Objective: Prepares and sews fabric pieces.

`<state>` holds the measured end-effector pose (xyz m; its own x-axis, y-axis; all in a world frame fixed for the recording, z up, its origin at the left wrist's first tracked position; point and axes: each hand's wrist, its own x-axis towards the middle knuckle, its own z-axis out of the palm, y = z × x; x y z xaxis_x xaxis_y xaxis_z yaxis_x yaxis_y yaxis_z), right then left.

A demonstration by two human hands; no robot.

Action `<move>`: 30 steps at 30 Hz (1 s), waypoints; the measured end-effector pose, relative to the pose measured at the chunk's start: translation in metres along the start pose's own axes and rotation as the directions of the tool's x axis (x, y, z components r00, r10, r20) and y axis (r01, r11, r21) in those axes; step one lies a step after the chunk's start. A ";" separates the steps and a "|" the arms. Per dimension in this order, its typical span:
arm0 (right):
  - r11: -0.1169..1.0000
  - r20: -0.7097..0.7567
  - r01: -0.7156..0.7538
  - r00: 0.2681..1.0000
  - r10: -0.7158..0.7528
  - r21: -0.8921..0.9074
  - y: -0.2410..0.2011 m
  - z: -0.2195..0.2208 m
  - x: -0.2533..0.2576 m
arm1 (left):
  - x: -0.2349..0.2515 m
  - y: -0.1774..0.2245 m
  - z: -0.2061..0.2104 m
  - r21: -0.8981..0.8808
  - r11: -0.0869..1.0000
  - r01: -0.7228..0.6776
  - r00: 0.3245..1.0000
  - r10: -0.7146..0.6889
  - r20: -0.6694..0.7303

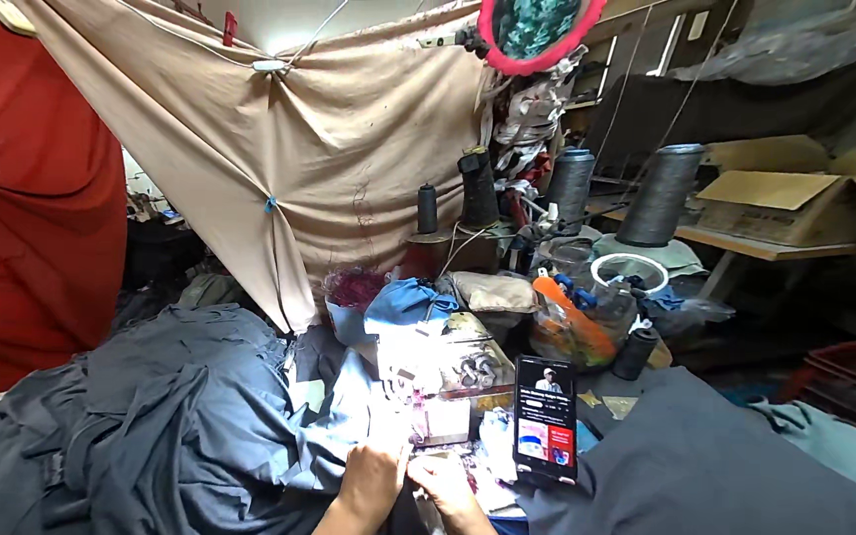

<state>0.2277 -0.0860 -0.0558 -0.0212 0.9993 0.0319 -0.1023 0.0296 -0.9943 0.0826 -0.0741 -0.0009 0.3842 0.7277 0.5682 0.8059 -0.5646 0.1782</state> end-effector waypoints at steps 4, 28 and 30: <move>0.999 -0.071 -0.032 0.997 0.032 -0.004 -0.007 0.004 0.014 | 0.024 -0.002 0.005 -0.045 0.989 0.139 0.989 -0.136 0.065; 0.999 -0.078 -0.024 0.997 0.022 -0.027 -0.009 0.003 0.008 | 0.025 0.002 -0.016 -0.004 0.983 0.183 0.930 -0.171 0.326; 1.000 -0.133 -0.025 0.991 0.022 -0.016 -0.019 0.008 0.020 | 0.049 0.000 -0.020 0.005 0.947 0.322 0.827 -0.283 0.486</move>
<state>0.2216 -0.0663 -0.0354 0.1092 0.9940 -0.0042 -0.0860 0.0052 -0.9963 0.0922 -0.0457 0.0430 0.3081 0.9509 0.0289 0.8890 -0.2986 0.3473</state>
